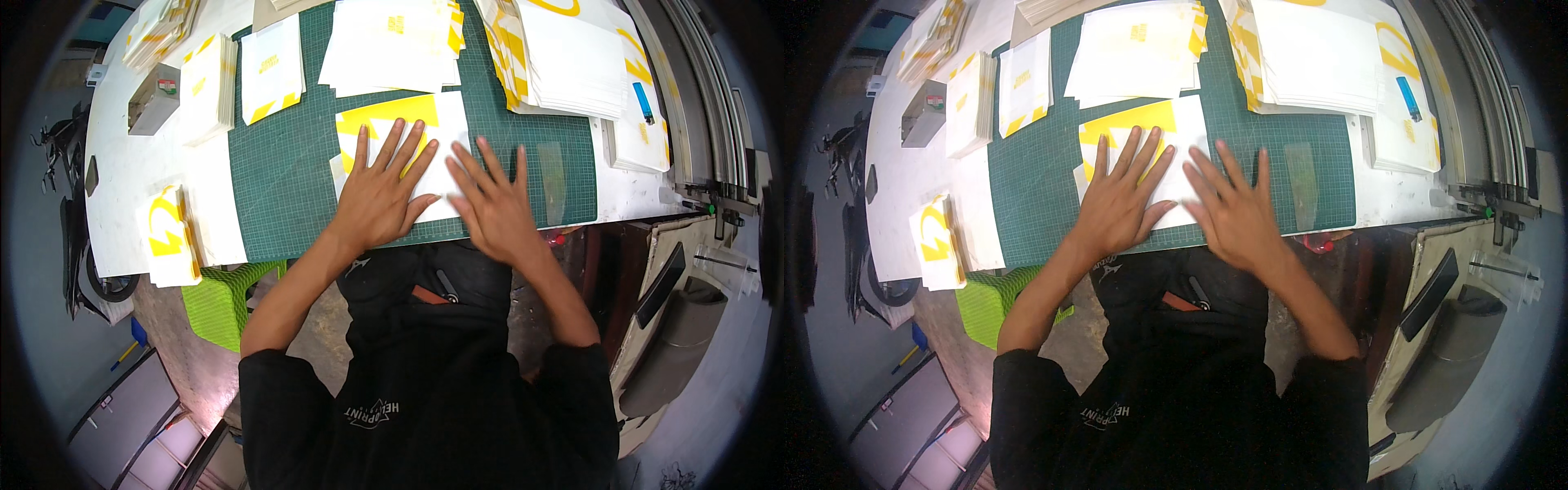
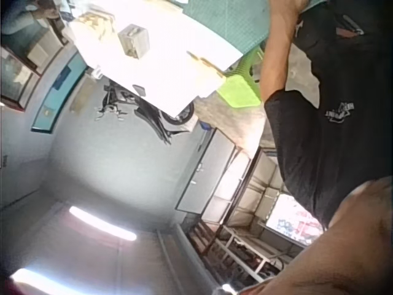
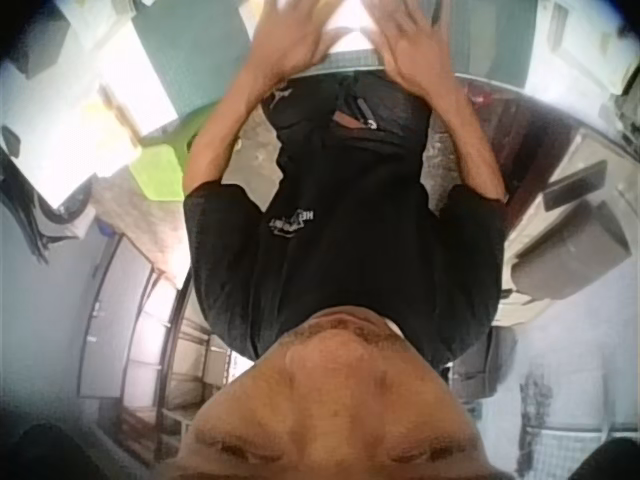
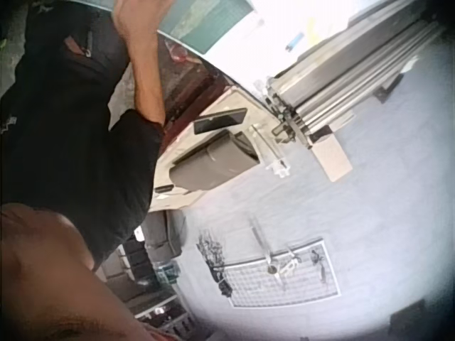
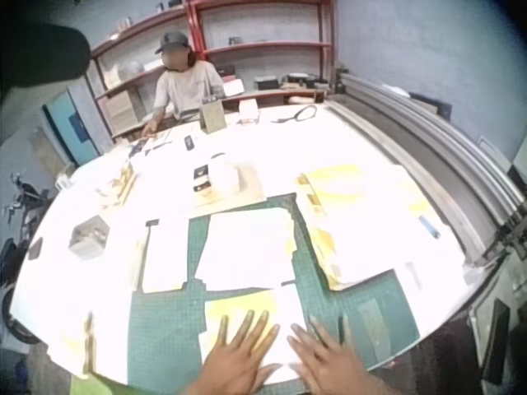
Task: The person repeatedly picks up white sheets of paper with yellow graphics, folds them in half, and smooths the crease with their hands. They place the folded sheets into a growing stack on the green cutting mat.
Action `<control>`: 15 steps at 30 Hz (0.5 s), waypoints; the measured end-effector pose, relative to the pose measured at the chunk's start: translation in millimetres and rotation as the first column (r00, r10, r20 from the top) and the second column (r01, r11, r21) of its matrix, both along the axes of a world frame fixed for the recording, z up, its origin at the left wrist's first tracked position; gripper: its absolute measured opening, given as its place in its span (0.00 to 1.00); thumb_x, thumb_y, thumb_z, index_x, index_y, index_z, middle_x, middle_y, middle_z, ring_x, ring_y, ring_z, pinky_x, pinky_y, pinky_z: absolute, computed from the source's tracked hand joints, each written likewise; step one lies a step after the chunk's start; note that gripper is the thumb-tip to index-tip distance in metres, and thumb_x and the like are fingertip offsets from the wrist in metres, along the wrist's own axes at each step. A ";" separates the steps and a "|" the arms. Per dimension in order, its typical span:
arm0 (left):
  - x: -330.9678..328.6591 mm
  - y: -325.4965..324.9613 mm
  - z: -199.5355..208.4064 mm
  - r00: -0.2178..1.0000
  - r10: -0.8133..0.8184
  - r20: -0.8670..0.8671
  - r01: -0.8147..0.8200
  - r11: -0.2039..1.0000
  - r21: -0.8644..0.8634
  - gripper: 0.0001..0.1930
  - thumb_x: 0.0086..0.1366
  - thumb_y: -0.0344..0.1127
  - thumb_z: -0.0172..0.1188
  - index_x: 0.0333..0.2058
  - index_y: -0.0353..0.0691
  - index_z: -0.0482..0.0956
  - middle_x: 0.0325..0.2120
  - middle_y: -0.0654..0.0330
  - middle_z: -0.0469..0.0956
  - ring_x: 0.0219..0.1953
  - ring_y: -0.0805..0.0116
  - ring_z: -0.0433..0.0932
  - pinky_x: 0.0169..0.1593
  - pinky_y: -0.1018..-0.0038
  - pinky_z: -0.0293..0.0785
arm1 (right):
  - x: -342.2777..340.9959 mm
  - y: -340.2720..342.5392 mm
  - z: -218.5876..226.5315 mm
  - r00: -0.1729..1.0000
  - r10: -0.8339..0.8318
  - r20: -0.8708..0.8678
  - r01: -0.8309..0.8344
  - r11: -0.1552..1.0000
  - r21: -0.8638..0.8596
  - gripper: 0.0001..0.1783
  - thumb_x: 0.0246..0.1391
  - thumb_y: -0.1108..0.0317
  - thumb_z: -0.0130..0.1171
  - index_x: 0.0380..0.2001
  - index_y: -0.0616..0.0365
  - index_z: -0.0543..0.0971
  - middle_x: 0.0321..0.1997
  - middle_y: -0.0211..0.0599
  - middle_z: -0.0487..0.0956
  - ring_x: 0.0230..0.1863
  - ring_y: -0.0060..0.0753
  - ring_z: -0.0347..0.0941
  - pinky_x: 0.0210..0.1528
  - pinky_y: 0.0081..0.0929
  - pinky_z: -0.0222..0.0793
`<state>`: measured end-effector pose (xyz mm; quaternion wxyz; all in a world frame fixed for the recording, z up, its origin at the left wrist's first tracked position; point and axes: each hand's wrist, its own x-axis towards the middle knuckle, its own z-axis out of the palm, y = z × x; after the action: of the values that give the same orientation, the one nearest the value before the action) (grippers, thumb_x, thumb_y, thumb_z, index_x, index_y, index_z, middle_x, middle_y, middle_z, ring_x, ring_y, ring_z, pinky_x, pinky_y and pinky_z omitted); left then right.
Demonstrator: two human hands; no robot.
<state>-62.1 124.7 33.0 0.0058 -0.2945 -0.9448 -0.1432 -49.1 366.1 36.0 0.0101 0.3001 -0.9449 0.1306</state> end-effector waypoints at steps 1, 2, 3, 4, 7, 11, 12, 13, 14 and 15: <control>-1.6 -0.3 0.9 1.000 0.000 -0.005 0.000 1.000 -0.010 0.37 0.75 0.56 0.53 0.75 0.44 0.60 0.78 0.47 0.52 0.80 0.41 0.46 0.76 0.32 0.35 | -13.8 -2.6 -0.2 0.999 -0.015 -0.033 0.015 1.000 -0.016 0.27 0.72 0.55 0.52 0.69 0.55 0.74 0.80 0.37 0.63 0.82 0.53 0.50 0.75 0.81 0.37; -2.2 -0.1 0.7 1.000 0.003 -0.006 -0.003 1.000 -0.008 0.37 0.75 0.57 0.52 0.75 0.44 0.60 0.78 0.47 0.52 0.80 0.41 0.46 0.76 0.31 0.34 | -25.7 -3.9 -2.9 0.998 -0.024 -0.066 0.023 1.000 -0.022 0.27 0.72 0.55 0.52 0.68 0.56 0.74 0.80 0.37 0.64 0.82 0.53 0.51 0.75 0.80 0.37; -1.4 -0.7 -0.6 1.000 0.011 -0.006 -0.011 1.000 -0.008 0.37 0.76 0.57 0.51 0.75 0.45 0.60 0.78 0.47 0.52 0.80 0.41 0.46 0.76 0.31 0.34 | -36.9 -6.0 -6.2 0.995 -0.028 -0.097 0.025 0.999 -0.028 0.27 0.72 0.55 0.52 0.68 0.56 0.74 0.79 0.37 0.65 0.81 0.53 0.52 0.76 0.79 0.37; -2.1 0.0 -1.3 1.000 0.015 -0.006 -0.015 1.000 -0.006 0.36 0.76 0.57 0.50 0.75 0.46 0.60 0.78 0.46 0.52 0.80 0.41 0.45 0.75 0.30 0.33 | -46.1 -6.6 -8.9 0.991 -0.037 -0.129 0.033 0.999 -0.033 0.27 0.72 0.54 0.52 0.68 0.56 0.74 0.78 0.37 0.66 0.81 0.53 0.54 0.76 0.78 0.38; 0.1 1.0 0.2 1.000 0.012 0.003 -0.012 1.000 -0.026 0.35 0.76 0.57 0.49 0.76 0.49 0.60 0.78 0.49 0.52 0.80 0.41 0.45 0.75 0.30 0.33 | -59.9 -8.6 -11.2 0.982 -0.037 -0.187 0.035 0.999 -0.015 0.28 0.71 0.55 0.54 0.68 0.57 0.75 0.77 0.37 0.69 0.79 0.54 0.57 0.76 0.76 0.40; -1.7 1.1 -0.5 0.999 -0.017 -0.033 0.015 0.998 -0.062 0.34 0.76 0.57 0.50 0.75 0.51 0.61 0.78 0.52 0.53 0.80 0.42 0.45 0.75 0.29 0.32 | -62.6 -11.2 -7.8 0.981 -0.037 -0.191 0.033 0.999 -0.028 0.28 0.70 0.56 0.56 0.67 0.58 0.76 0.76 0.37 0.69 0.79 0.54 0.57 0.77 0.74 0.41; -1.7 0.5 -1.1 0.999 -0.029 -0.037 0.026 0.997 -0.069 0.34 0.76 0.57 0.50 0.75 0.51 0.61 0.78 0.53 0.53 0.80 0.43 0.46 0.75 0.30 0.32 | -62.1 -13.2 -5.0 0.978 -0.037 -0.203 0.033 0.999 -0.022 0.27 0.70 0.57 0.56 0.66 0.59 0.76 0.76 0.37 0.70 0.79 0.53 0.57 0.78 0.72 0.41; -1.7 0.1 -1.6 0.998 -0.041 -0.040 0.037 0.996 -0.077 0.34 0.76 0.57 0.50 0.75 0.50 0.61 0.78 0.54 0.54 0.80 0.43 0.46 0.76 0.30 0.32 | -60.8 -15.6 -1.2 0.976 -0.037 -0.216 0.035 0.999 -0.015 0.27 0.70 0.57 0.56 0.66 0.60 0.76 0.76 0.38 0.70 0.79 0.53 0.57 0.78 0.71 0.42; -1.6 0.3 -1.6 0.999 -0.041 -0.021 0.040 0.997 -0.065 0.35 0.76 0.57 0.50 0.75 0.49 0.61 0.78 0.53 0.54 0.80 0.44 0.47 0.76 0.31 0.33 | -59.0 -16.7 0.7 0.973 -0.037 -0.228 0.036 0.999 -0.009 0.27 0.69 0.58 0.56 0.66 0.60 0.76 0.76 0.38 0.70 0.79 0.52 0.58 0.78 0.69 0.42; -2.3 0.2 -1.1 0.999 -0.041 -0.003 0.040 0.998 -0.054 0.35 0.76 0.57 0.50 0.75 0.47 0.61 0.78 0.52 0.54 0.80 0.45 0.47 0.77 0.33 0.33 | -57.4 -16.7 -0.2 0.980 0.005 -0.201 -0.010 1.000 -0.023 0.26 0.69 0.59 0.56 0.66 0.61 0.76 0.76 0.39 0.70 0.79 0.51 0.58 0.79 0.67 0.43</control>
<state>-64.4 125.0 31.9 -0.0032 -0.3139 -0.9422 -0.1172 -106.5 349.3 35.8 0.1085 0.3153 -0.9362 0.1108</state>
